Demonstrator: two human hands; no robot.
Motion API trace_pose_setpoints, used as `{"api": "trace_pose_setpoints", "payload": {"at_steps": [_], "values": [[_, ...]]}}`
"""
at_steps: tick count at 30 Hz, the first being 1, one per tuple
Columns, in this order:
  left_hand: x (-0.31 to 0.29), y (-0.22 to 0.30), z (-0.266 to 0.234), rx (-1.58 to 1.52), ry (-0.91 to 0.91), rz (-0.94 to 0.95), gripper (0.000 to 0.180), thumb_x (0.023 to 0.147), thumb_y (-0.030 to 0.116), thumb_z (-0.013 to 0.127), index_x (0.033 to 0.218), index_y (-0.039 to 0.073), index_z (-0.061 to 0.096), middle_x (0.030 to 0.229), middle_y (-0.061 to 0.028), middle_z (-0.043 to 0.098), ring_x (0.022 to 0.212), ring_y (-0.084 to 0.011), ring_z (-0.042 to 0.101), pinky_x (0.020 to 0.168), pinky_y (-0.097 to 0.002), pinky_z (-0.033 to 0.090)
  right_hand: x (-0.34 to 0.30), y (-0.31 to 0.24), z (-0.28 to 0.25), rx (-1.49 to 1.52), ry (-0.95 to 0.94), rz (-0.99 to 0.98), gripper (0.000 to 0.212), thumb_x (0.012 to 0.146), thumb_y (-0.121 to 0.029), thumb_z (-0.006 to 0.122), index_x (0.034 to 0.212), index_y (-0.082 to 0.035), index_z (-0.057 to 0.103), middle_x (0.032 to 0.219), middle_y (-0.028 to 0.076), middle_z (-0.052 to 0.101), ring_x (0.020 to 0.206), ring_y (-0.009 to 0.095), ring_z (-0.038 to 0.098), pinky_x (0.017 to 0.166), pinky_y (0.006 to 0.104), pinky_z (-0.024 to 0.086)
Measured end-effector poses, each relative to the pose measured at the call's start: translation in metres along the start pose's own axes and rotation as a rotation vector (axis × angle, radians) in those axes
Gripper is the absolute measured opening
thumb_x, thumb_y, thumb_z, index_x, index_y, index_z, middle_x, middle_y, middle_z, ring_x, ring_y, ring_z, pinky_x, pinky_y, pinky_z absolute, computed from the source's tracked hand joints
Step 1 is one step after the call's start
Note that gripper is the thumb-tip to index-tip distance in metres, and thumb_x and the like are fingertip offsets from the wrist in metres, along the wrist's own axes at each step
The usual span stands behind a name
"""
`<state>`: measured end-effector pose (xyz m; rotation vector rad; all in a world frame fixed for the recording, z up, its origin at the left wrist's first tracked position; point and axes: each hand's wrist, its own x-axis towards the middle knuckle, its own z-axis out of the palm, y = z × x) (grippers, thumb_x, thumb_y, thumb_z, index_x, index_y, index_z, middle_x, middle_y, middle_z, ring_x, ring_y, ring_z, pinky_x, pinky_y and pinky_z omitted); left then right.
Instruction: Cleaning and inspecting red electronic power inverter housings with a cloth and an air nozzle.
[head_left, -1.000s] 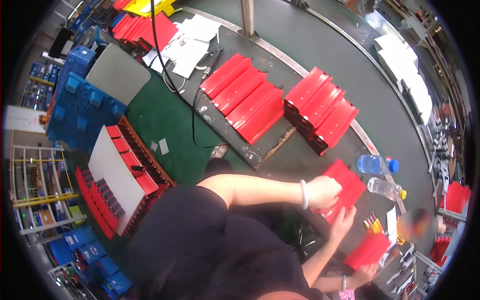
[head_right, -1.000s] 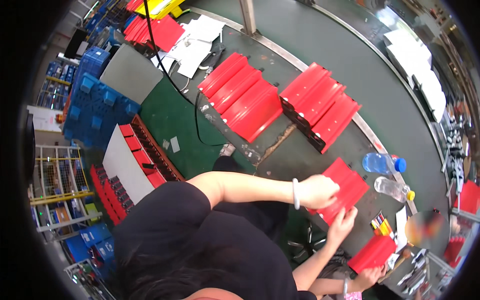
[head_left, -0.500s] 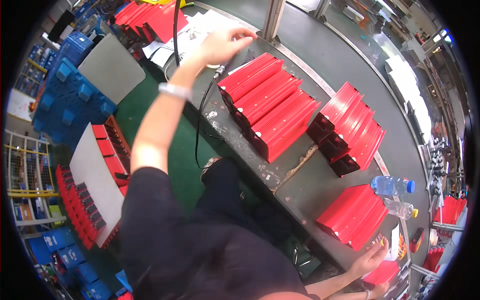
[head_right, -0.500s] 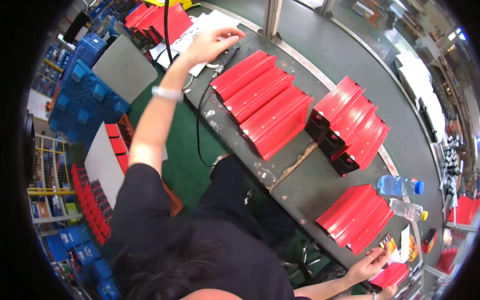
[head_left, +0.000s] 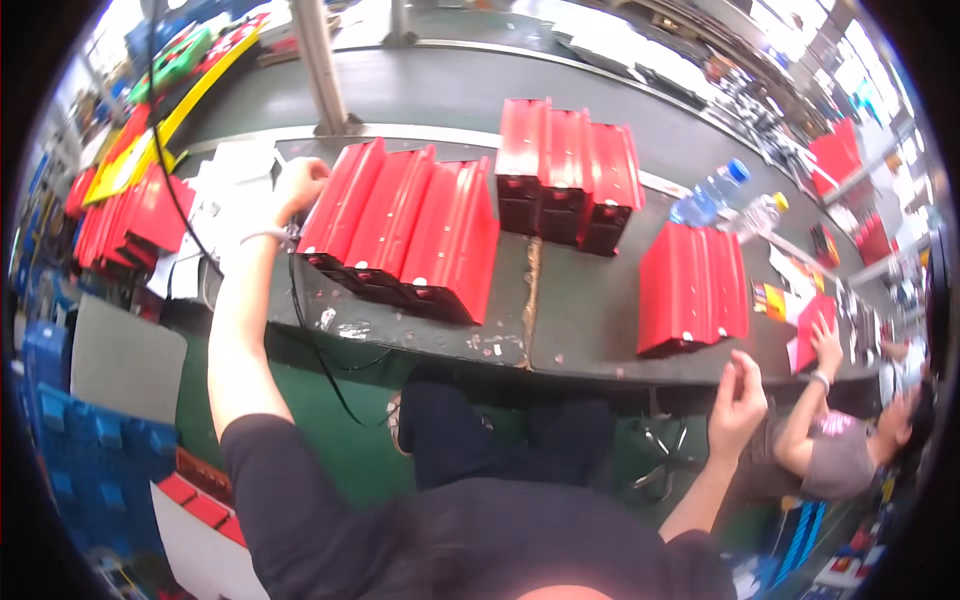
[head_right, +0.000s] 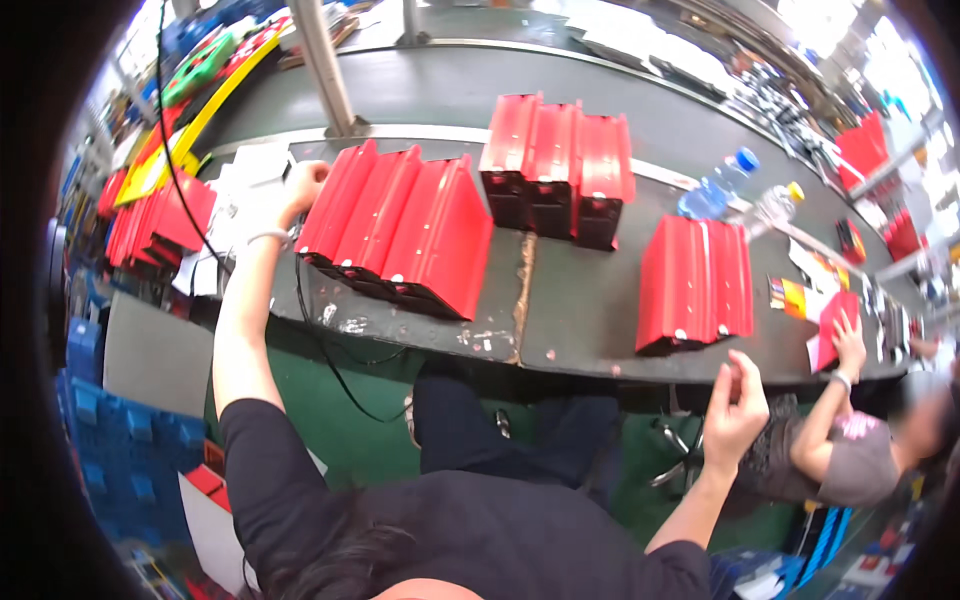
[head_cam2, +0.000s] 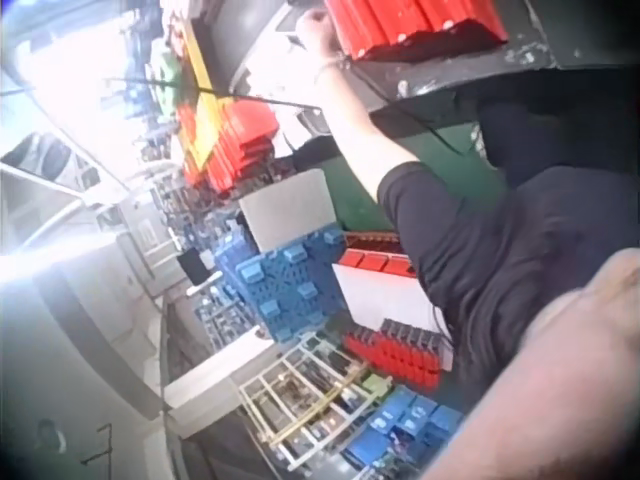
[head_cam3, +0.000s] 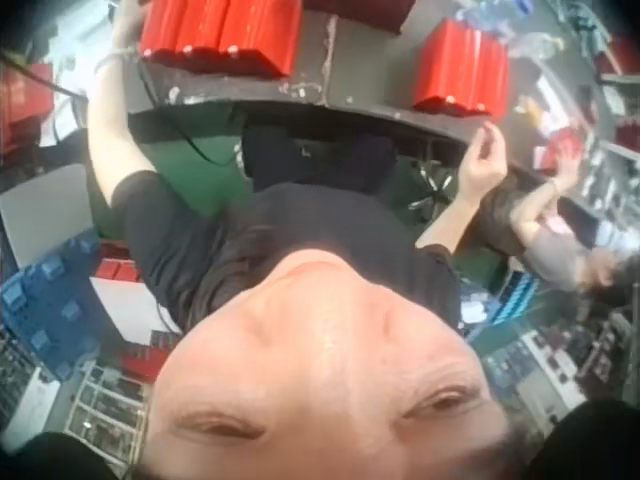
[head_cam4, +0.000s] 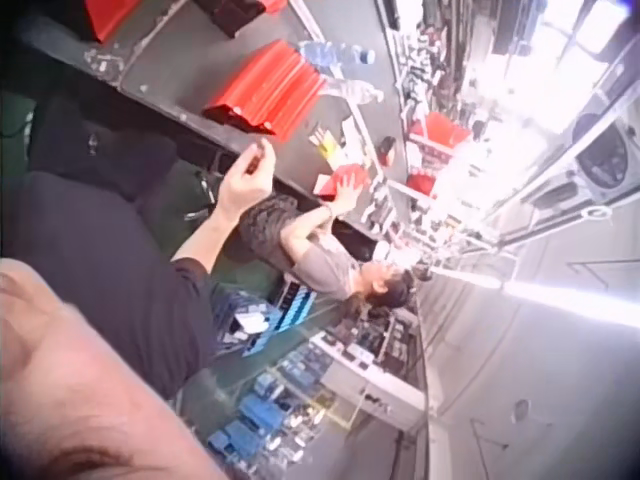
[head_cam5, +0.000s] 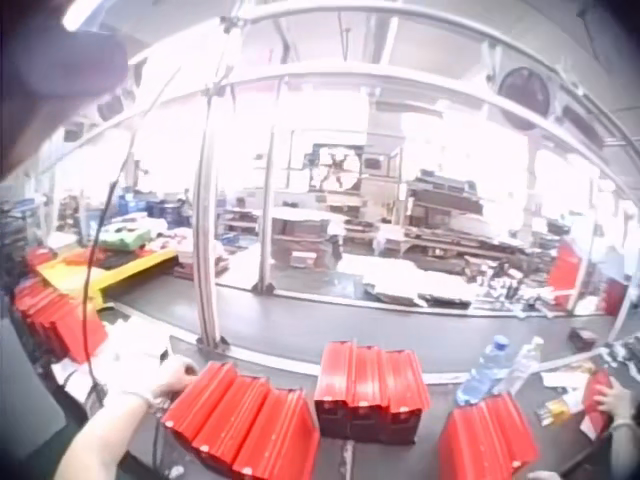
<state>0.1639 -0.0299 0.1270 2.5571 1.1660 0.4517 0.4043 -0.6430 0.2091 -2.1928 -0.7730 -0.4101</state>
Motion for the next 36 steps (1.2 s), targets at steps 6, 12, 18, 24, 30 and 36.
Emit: {"api": "trace_pose_setpoints", "payload": {"at_steps": [6,12,18,24,30,36], "values": [[0.002,0.027,-0.006,-0.213,-0.052,0.085,0.031,0.074,0.015,0.070,0.102,0.003,0.069,0.093,-0.0163,0.070,0.085,-0.0233,0.068,0.079,-0.0337,0.052,-0.007,-0.007,0.022,0.094,-0.007,-0.074,0.014,0.089,-0.007,0.061,0.100,0.002,0.063,0.071,0.006,0.057,0.060,0.010,0.054,0.058,0.0244,0.045],[-0.004,-0.004,0.021,-0.237,-0.180,0.514,0.024,0.087,0.011,0.059,0.107,0.001,0.064,0.104,-0.0135,0.069,0.090,-0.0185,0.063,0.083,-0.0326,0.048,-0.026,-0.027,0.033,0.095,-0.128,-0.170,0.014,0.084,-0.008,0.065,0.096,0.000,0.065,0.083,0.011,0.066,0.064,0.019,0.062,0.060,0.0279,0.049],[0.004,-0.024,0.034,-0.290,-0.025,0.410,0.020,0.087,0.012,0.059,0.103,0.002,0.065,0.096,-0.0111,0.069,0.084,-0.0172,0.062,0.079,-0.0321,0.049,-0.033,-0.013,0.026,0.003,-0.123,-0.179,0.013,0.083,-0.011,0.065,0.091,-0.002,0.065,0.080,0.013,0.065,0.066,0.027,0.064,0.061,0.0334,0.050],[0.030,-0.030,0.046,-0.312,0.137,0.092,0.017,0.088,0.014,0.060,0.099,0.003,0.067,0.088,-0.0086,0.069,0.078,-0.0160,0.062,0.074,-0.0315,0.050,-0.023,-0.020,0.039,0.065,-0.128,-0.207,0.012,0.083,-0.010,0.065,0.091,-0.003,0.064,0.081,0.011,0.065,0.068,0.025,0.065,0.062,0.0317,0.050],[0.001,-0.032,-0.061,-1.615,0.481,0.159,0.022,0.096,0.010,0.046,0.117,0.004,0.048,0.122,-0.0210,0.058,0.106,-0.0260,0.060,0.094,-0.0365,0.047,-0.018,-0.032,0.071,0.286,-0.217,-0.271,0.013,0.085,-0.011,0.064,0.093,-0.001,0.065,0.084,0.013,0.066,0.067,0.024,0.064,0.062,0.0296,0.050],[-0.110,0.180,-0.099,-1.538,0.138,0.296,0.022,0.092,0.009,0.042,0.111,0.003,0.052,0.117,-0.0267,0.059,0.103,-0.0291,0.062,0.091,-0.0355,0.050,0.005,-0.072,0.091,0.738,-0.385,-0.270,0.022,0.091,-0.010,0.059,0.111,0.000,0.060,0.096,0.008,0.062,0.082,0.013,0.061,0.071,0.0253,0.048]]}}
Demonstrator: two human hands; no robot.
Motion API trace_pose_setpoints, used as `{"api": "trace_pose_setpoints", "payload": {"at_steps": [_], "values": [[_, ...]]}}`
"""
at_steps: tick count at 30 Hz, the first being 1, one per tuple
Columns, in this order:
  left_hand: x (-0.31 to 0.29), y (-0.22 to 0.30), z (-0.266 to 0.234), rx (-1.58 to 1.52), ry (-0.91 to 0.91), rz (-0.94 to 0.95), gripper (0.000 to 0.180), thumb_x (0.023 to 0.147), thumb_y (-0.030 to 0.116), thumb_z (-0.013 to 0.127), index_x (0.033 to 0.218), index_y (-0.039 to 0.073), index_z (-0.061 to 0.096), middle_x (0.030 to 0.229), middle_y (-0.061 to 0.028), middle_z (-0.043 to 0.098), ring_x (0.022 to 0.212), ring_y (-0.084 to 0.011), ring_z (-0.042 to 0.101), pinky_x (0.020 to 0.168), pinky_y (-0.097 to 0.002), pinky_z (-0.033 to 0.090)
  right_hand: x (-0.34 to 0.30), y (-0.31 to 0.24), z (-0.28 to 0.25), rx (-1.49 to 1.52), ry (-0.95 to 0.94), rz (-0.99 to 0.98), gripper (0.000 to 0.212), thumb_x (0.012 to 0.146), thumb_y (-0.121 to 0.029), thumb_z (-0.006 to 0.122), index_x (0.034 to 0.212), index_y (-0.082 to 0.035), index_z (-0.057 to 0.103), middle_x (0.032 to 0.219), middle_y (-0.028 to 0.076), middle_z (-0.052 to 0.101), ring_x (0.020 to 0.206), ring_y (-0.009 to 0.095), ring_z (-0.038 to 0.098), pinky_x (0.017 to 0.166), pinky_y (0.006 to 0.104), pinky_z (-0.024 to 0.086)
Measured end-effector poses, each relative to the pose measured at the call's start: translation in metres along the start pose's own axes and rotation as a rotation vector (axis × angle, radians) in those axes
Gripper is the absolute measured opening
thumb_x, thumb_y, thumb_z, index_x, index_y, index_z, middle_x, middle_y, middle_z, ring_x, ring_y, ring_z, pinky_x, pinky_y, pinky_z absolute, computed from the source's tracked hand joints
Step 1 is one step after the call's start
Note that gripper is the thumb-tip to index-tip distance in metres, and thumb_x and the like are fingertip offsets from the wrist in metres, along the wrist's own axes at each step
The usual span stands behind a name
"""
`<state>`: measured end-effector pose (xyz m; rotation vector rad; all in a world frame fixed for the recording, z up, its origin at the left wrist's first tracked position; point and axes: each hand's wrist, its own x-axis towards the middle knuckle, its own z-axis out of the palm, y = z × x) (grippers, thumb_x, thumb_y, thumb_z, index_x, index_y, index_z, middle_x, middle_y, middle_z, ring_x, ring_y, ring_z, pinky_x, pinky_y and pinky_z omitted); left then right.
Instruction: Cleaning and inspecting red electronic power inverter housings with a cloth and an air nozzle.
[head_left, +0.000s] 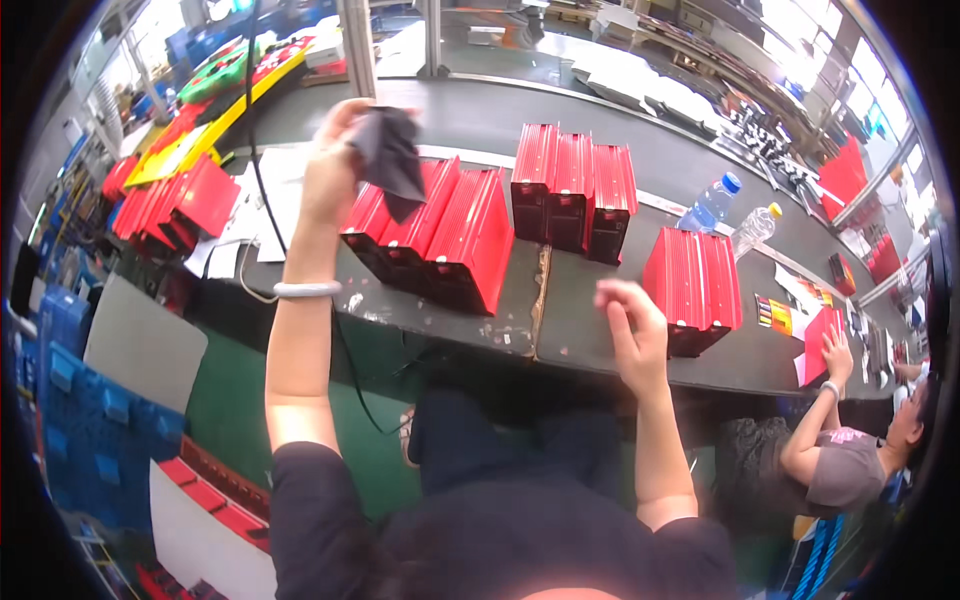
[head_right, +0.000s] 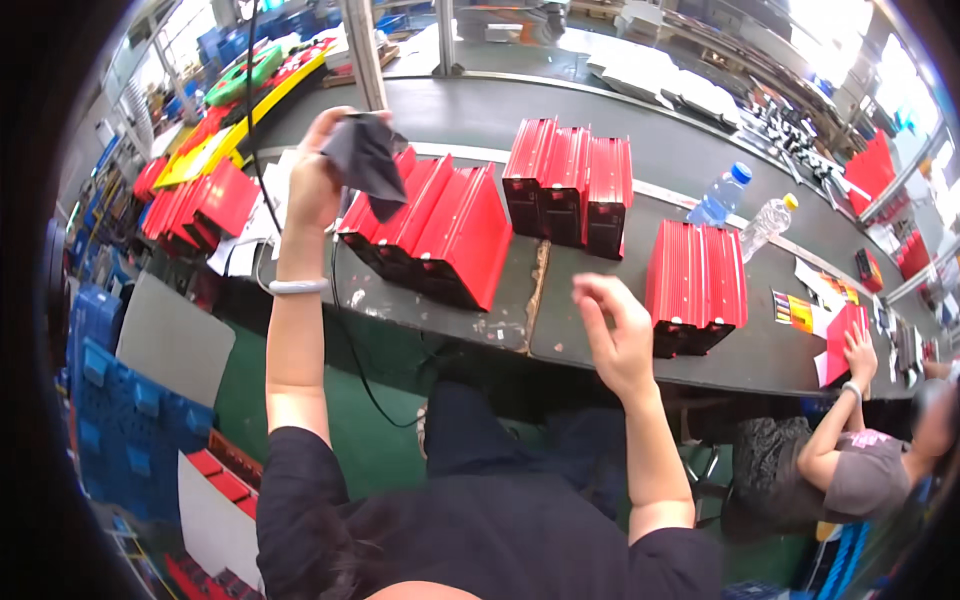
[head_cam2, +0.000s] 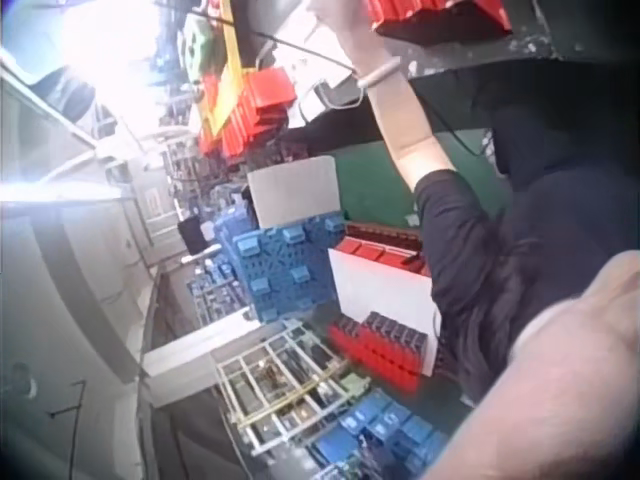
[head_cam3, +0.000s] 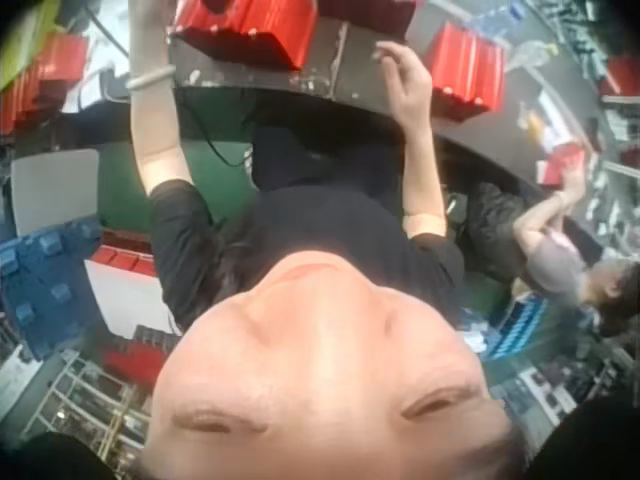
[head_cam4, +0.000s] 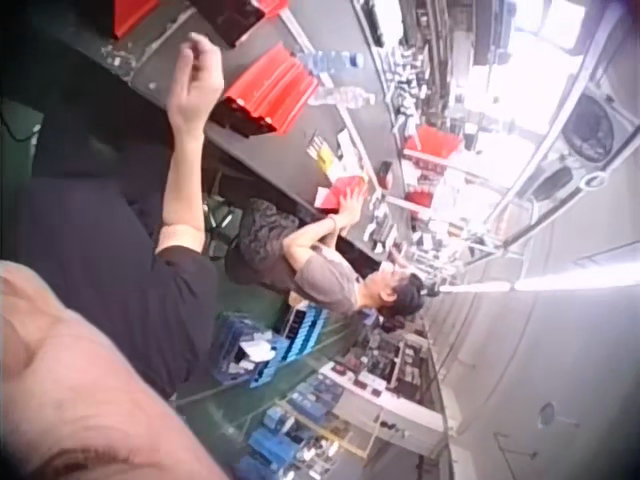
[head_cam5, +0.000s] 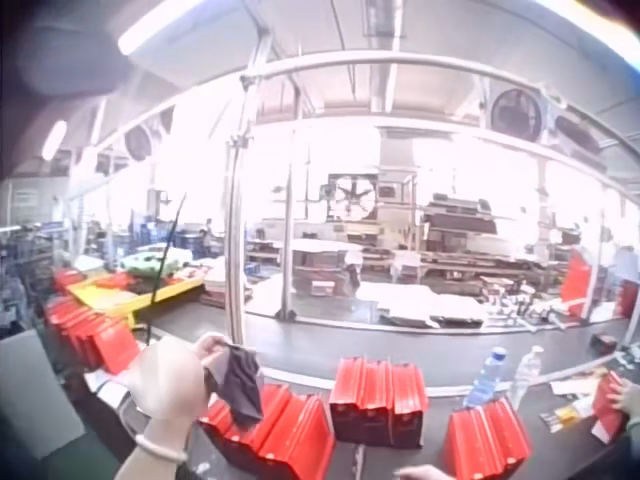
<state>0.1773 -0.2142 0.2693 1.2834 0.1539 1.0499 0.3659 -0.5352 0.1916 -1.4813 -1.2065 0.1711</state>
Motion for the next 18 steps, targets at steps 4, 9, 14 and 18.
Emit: {"api": "trace_pose_setpoints", "payload": {"at_steps": [4,9,14,18], "values": [[-0.039,-0.003,0.068,0.228,-0.187,-0.135,0.011,0.093,0.005,0.053,0.101,0.000,0.057,0.094,-0.0049,0.066,0.082,-0.0069,0.061,0.069,-0.0207,0.051,0.034,-0.028,0.021,0.057,-0.053,-0.111,0.074,0.078,-0.021,0.074,0.138,-0.004,0.035,0.132,0.012,0.052,0.124,0.024,0.047,0.101,0.0375,0.037],[-0.071,-0.032,0.105,0.411,-0.219,-0.028,0.007,0.087,0.005,0.063,0.093,0.002,0.061,0.082,-0.0006,0.063,0.076,-0.0054,0.058,0.067,-0.0199,0.048,0.034,-0.030,0.052,0.054,0.004,-0.138,0.070,0.071,-0.017,0.080,0.128,-0.003,0.042,0.110,0.012,0.057,0.097,0.023,0.059,0.084,0.0327,0.048],[-0.077,-0.035,0.120,0.322,-0.304,-0.330,0.014,0.090,0.017,0.065,0.096,0.005,0.062,0.082,0.0055,0.062,0.075,-0.0021,0.056,0.063,-0.0156,0.043,0.026,0.000,0.026,0.721,0.040,0.216,0.013,0.095,-0.005,0.049,0.102,-0.003,0.059,0.091,-0.001,0.062,0.081,0.004,0.055,0.075,0.0217,0.045],[-0.091,-0.052,0.134,-0.169,-0.263,-0.770,0.013,0.092,0.019,0.061,0.099,0.008,0.062,0.089,0.0036,0.062,0.077,-0.0046,0.058,0.065,-0.0185,0.045,0.014,0.001,0.013,1.135,0.032,0.531,0.027,0.101,-0.023,0.042,0.114,-0.005,0.056,0.104,0.005,0.064,0.093,0.015,0.061,0.083,0.0298,0.048]]}}
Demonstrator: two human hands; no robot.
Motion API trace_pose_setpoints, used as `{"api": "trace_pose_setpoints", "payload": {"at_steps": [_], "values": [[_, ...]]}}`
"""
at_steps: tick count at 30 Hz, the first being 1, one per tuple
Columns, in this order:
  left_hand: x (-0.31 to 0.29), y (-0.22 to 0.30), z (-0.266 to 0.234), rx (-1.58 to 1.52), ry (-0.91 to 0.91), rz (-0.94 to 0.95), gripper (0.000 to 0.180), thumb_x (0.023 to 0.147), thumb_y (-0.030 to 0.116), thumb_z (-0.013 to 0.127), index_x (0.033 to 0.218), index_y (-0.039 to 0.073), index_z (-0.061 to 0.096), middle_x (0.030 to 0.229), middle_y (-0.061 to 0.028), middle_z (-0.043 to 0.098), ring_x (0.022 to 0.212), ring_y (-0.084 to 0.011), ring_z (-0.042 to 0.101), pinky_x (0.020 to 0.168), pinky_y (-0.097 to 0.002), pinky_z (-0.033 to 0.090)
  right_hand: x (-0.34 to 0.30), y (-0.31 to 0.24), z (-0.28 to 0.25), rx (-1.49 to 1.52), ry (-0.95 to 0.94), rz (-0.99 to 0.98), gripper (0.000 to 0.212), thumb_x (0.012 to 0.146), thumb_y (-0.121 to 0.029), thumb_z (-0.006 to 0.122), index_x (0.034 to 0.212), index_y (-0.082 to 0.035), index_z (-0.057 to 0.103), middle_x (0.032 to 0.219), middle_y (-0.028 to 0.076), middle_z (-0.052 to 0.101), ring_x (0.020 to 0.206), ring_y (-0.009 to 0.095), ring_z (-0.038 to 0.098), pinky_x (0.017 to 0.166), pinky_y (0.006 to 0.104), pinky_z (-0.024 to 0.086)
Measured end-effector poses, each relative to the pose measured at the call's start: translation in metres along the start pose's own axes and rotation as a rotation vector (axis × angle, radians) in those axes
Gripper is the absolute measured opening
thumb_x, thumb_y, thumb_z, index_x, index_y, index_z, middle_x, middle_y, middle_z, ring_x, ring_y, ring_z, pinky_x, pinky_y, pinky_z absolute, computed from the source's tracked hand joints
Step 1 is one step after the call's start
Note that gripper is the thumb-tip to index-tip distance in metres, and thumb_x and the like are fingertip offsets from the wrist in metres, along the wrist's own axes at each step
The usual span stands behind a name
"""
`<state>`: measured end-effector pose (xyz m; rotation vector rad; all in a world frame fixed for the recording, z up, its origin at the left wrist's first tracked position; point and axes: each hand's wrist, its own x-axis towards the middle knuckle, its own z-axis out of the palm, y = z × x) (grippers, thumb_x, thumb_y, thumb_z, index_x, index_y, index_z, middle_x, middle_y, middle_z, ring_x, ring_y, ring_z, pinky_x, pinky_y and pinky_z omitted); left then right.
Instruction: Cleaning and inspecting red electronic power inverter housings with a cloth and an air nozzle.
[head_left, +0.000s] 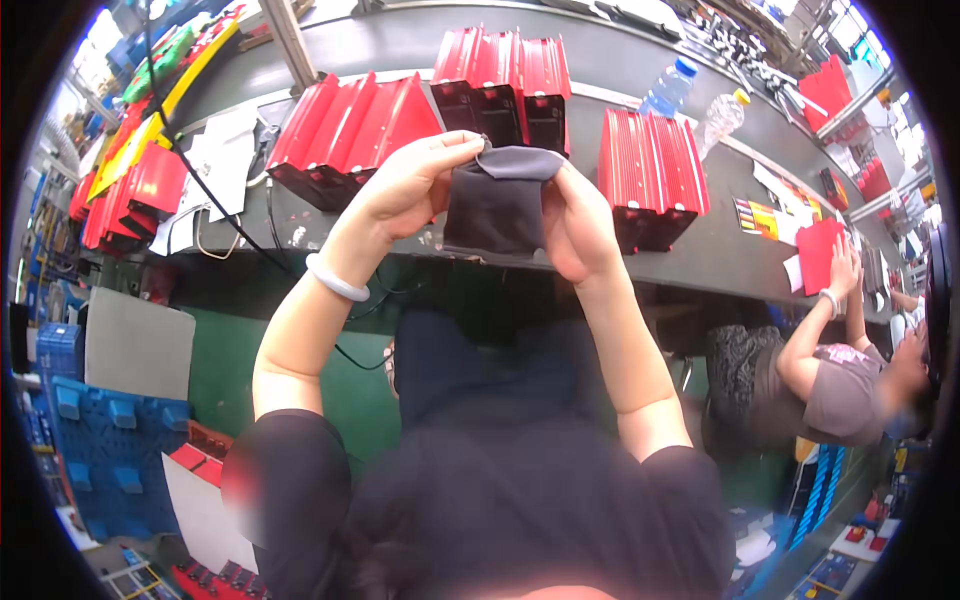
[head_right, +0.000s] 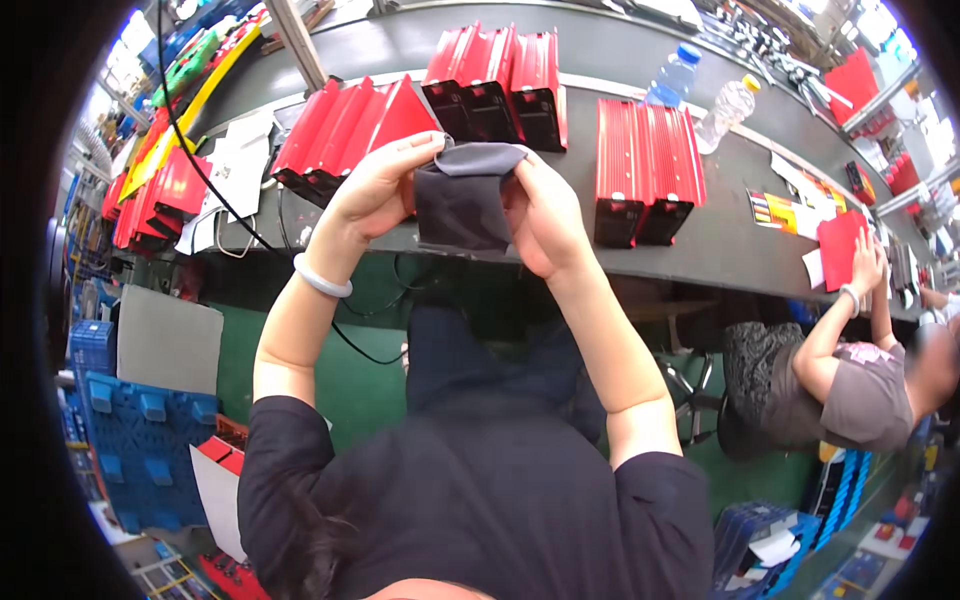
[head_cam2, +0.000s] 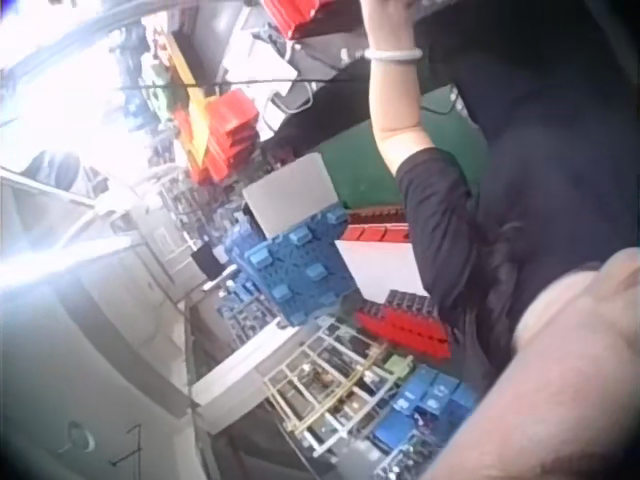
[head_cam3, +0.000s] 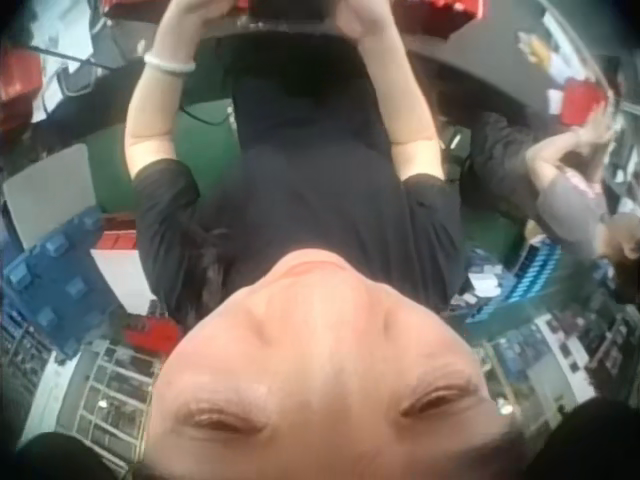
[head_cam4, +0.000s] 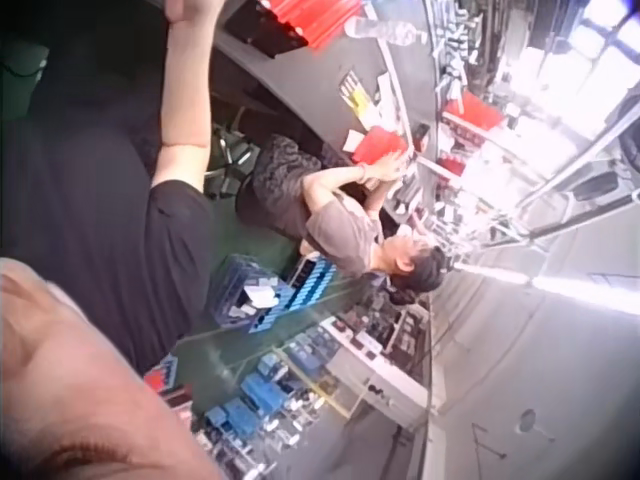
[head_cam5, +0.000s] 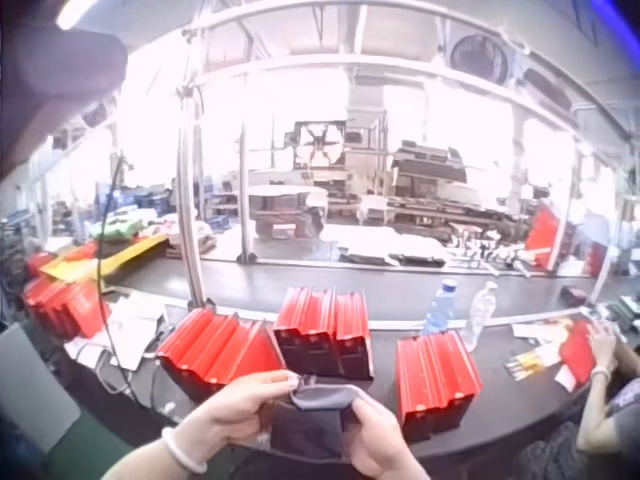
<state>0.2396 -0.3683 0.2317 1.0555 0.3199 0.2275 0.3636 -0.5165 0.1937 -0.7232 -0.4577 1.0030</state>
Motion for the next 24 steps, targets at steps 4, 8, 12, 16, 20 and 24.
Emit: {"api": "trace_pose_setpoints", "payload": {"at_steps": [4,8,12,16,20,24], "values": [[0.009,-0.028,0.012,-0.081,0.088,0.084,0.013,0.093,0.016,0.058,0.103,0.008,0.060,0.092,0.0021,0.062,0.083,-0.0060,0.059,0.073,-0.0211,0.047,-0.017,0.002,-0.006,0.206,-0.097,0.242,0.046,0.098,-0.039,0.046,0.130,-0.005,0.048,0.127,0.009,0.055,0.114,0.020,0.056,0.100,0.0368,0.044],[0.014,-0.055,0.019,-0.037,0.079,0.065,0.011,0.093,0.016,0.058,0.102,0.010,0.058,0.090,0.0028,0.059,0.078,-0.0041,0.055,0.068,-0.0210,0.043,-0.032,0.013,-0.020,-0.123,0.076,0.114,0.033,0.096,-0.024,0.054,0.122,-0.003,0.054,0.120,0.006,0.059,0.106,0.015,0.058,0.091,0.0326,0.047],[0.000,-0.069,0.004,-0.212,0.046,-0.007,0.010,0.093,0.018,0.059,0.097,0.011,0.053,0.086,0.0017,0.057,0.067,-0.0039,0.049,0.057,-0.0177,0.038,-0.055,-0.018,-0.039,0.044,0.171,0.191,0.036,0.096,-0.028,0.054,0.121,-0.001,0.055,0.114,0.006,0.062,0.102,0.014,0.060,0.088,0.0280,0.048],[-0.015,-0.094,0.001,-0.194,0.057,-0.018,0.008,0.095,0.018,0.055,0.095,0.010,0.053,0.084,0.0005,0.057,0.065,-0.0048,0.049,0.057,-0.0182,0.037,-0.065,-0.087,-0.078,-0.324,0.734,-0.604,0.039,0.097,-0.038,0.052,0.094,-0.001,0.064,0.081,0.003,0.064,0.067,0.010,0.061,0.061,0.0250,0.051],[-0.015,-0.117,0.012,-0.152,0.078,-0.075,0.011,0.094,0.021,0.057,0.095,0.011,0.054,0.084,0.0025,0.057,0.066,-0.0035,0.050,0.058,-0.0171,0.036,-0.048,-0.131,-0.099,-1.344,0.987,-0.632,0.048,0.090,-0.042,0.061,0.086,0.005,0.060,0.072,0.011,0.063,0.067,0.017,0.063,0.060,0.0327,0.048],[-0.011,-0.121,0.027,-0.092,0.030,-0.056,0.010,0.094,0.022,0.057,0.091,0.012,0.056,0.083,0.0036,0.058,0.067,-0.0025,0.049,0.059,-0.0163,0.036,-0.017,-0.129,-0.137,-1.962,0.771,-0.309,0.047,0.088,-0.047,0.054,0.096,-0.002,0.062,0.094,0.022,0.065,0.091,0.039,0.062,0.079,0.0469,0.048]]}}
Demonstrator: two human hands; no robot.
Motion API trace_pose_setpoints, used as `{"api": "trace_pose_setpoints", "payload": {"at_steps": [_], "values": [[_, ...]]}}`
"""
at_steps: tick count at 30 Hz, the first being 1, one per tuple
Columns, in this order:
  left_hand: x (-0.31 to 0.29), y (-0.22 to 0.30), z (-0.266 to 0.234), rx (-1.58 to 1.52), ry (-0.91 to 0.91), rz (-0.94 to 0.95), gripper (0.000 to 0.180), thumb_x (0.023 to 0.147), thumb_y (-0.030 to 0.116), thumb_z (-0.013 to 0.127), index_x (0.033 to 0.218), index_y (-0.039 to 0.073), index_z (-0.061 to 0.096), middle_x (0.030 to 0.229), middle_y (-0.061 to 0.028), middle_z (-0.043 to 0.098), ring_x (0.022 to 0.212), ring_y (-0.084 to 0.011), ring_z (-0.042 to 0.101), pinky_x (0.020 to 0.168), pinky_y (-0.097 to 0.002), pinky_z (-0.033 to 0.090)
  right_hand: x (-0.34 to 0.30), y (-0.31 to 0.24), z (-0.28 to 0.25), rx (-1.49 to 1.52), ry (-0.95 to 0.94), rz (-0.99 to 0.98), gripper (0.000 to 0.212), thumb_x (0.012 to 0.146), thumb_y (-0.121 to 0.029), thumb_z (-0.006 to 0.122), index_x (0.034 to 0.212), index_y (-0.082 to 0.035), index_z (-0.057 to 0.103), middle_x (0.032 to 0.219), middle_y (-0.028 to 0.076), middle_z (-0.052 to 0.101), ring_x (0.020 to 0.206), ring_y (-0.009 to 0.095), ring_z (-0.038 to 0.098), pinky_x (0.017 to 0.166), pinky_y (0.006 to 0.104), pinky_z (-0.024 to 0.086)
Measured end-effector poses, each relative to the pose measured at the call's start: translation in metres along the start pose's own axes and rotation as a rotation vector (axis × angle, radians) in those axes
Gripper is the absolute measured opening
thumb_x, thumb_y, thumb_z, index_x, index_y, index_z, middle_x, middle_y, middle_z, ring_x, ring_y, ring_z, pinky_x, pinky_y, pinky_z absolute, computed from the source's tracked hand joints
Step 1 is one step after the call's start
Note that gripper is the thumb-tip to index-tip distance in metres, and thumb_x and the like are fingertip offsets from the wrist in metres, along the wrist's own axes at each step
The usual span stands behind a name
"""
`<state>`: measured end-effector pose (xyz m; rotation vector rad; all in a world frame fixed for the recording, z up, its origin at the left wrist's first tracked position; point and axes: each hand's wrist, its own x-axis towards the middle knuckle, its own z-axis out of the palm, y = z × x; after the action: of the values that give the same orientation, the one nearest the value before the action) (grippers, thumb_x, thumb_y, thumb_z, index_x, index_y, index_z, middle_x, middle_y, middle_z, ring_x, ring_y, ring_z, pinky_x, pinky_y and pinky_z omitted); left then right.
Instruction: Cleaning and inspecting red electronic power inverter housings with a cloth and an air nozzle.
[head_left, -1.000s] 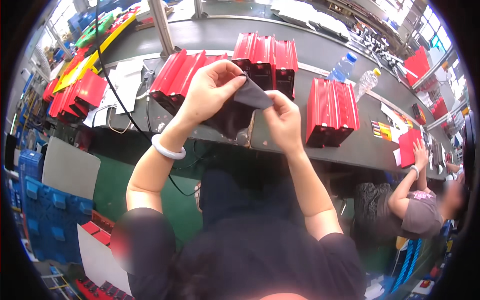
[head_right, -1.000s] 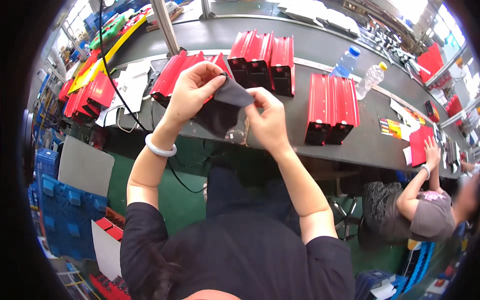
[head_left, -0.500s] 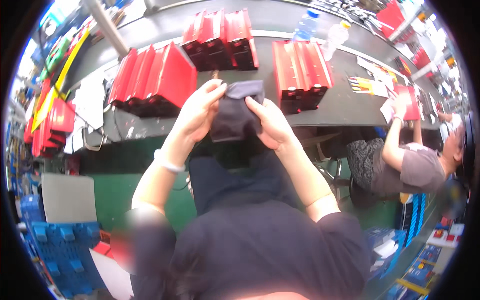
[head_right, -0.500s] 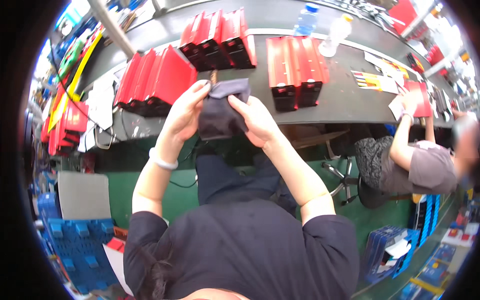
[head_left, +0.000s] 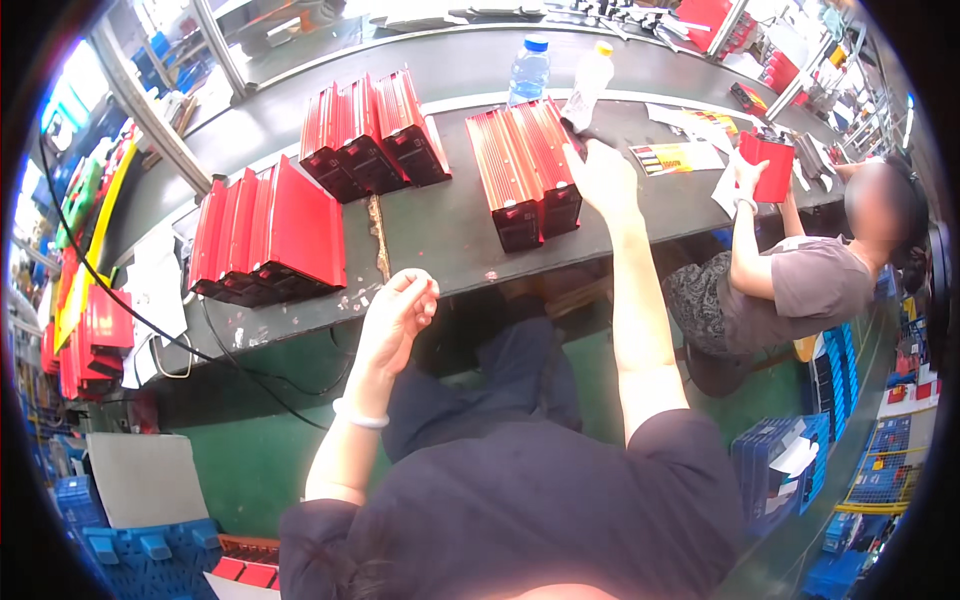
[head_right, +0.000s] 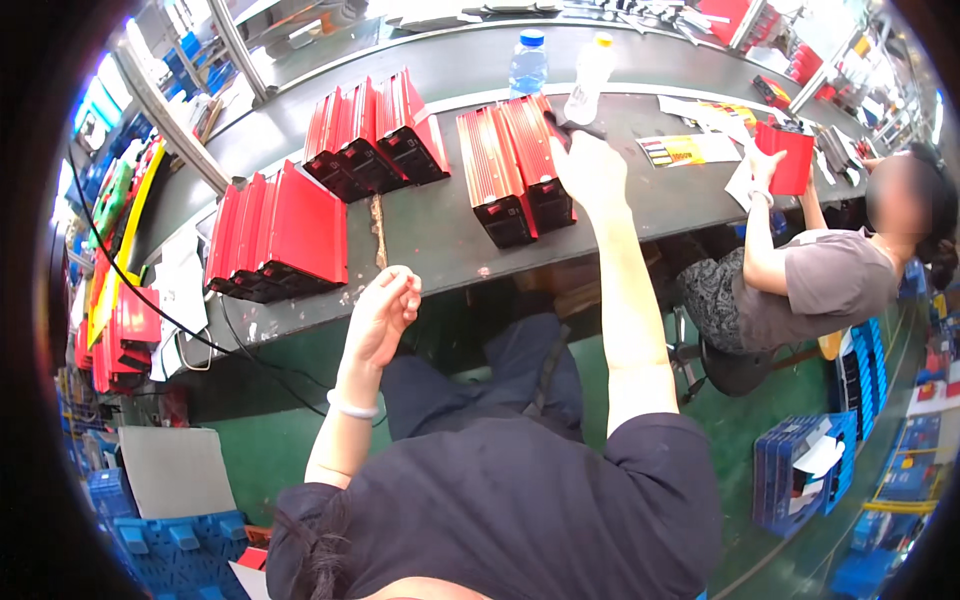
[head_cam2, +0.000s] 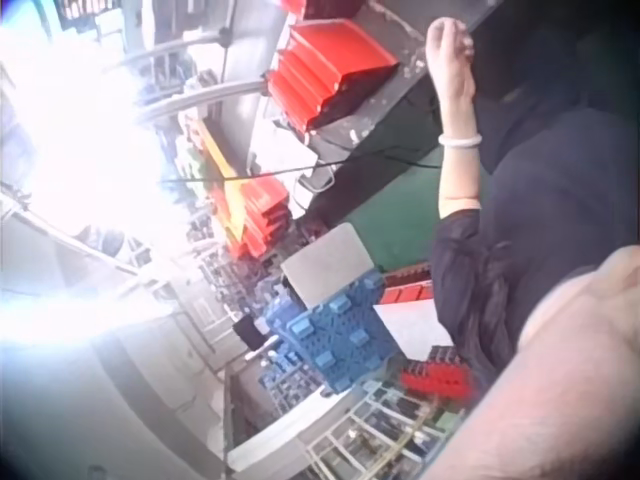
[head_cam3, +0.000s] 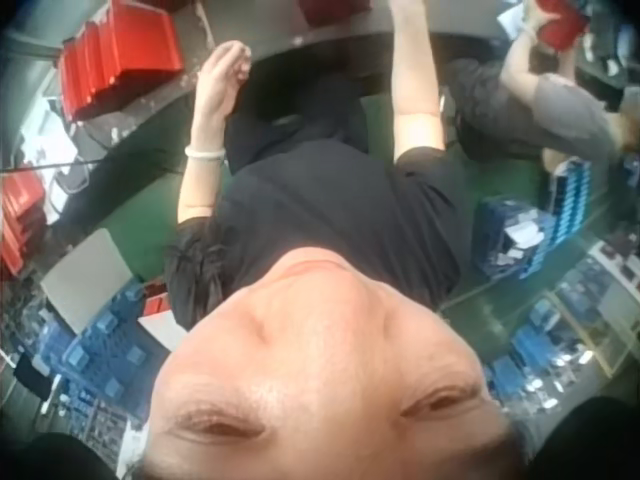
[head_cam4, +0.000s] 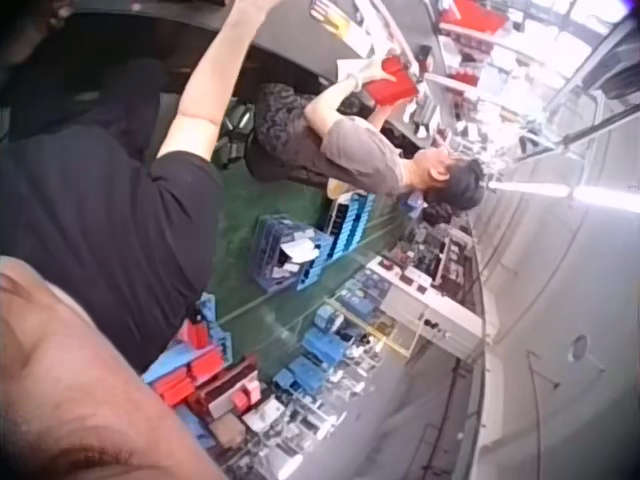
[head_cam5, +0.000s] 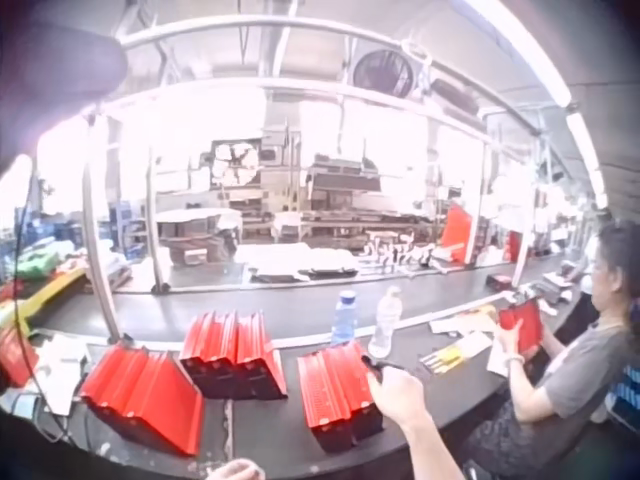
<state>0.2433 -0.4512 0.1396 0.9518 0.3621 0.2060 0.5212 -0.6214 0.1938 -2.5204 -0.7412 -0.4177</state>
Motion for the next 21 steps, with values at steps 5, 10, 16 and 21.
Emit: {"api": "trace_pose_setpoints", "payload": {"at_steps": [5,10,16,21], "values": [[0.005,0.001,0.012,0.224,0.009,0.073,0.012,0.094,0.023,0.057,0.090,0.011,0.059,0.084,0.0031,0.061,0.069,-0.0024,0.051,0.060,-0.0169,0.037,-0.002,0.025,0.007,0.063,0.156,0.069,0.034,0.090,-0.038,0.053,0.099,-0.008,0.065,0.092,0.020,0.066,0.088,0.037,0.063,0.078,0.0452,0.049],[0.004,-0.002,0.039,0.454,-0.108,0.197,0.014,0.091,0.013,0.059,0.103,0.005,0.062,0.095,-0.0025,0.066,0.083,-0.0074,0.060,0.077,-0.0210,0.046,-0.052,0.062,-0.025,0.444,0.274,0.129,0.029,0.092,-0.025,0.055,0.109,-0.004,0.063,0.094,0.022,0.065,0.091,0.034,0.064,0.080,0.0383,0.048],[0.007,-0.006,0.077,0.809,-0.347,0.470,0.060,0.080,0.012,0.070,0.135,0.009,0.047,0.140,-0.0062,0.046,0.129,-0.0188,0.042,0.104,-0.0360,0.036,-0.132,0.067,-0.110,0.963,-0.003,0.154,0.028,0.093,-0.005,0.055,0.118,0.007,0.059,0.105,0.006,0.065,0.093,0.008,0.058,0.085,0.0223,0.045],[0.005,-0.017,0.086,0.618,-0.454,0.210,0.094,0.067,0.021,0.083,0.144,0.006,0.031,0.135,-0.0149,0.046,0.125,-0.0218,0.045,0.105,-0.0354,0.036,-0.161,0.059,-0.125,1.119,-0.472,0.070,0.036,0.089,0.000,0.053,0.125,0.007,0.052,0.119,0.015,0.061,0.110,0.019,0.058,0.097,0.0307,0.042]]}}
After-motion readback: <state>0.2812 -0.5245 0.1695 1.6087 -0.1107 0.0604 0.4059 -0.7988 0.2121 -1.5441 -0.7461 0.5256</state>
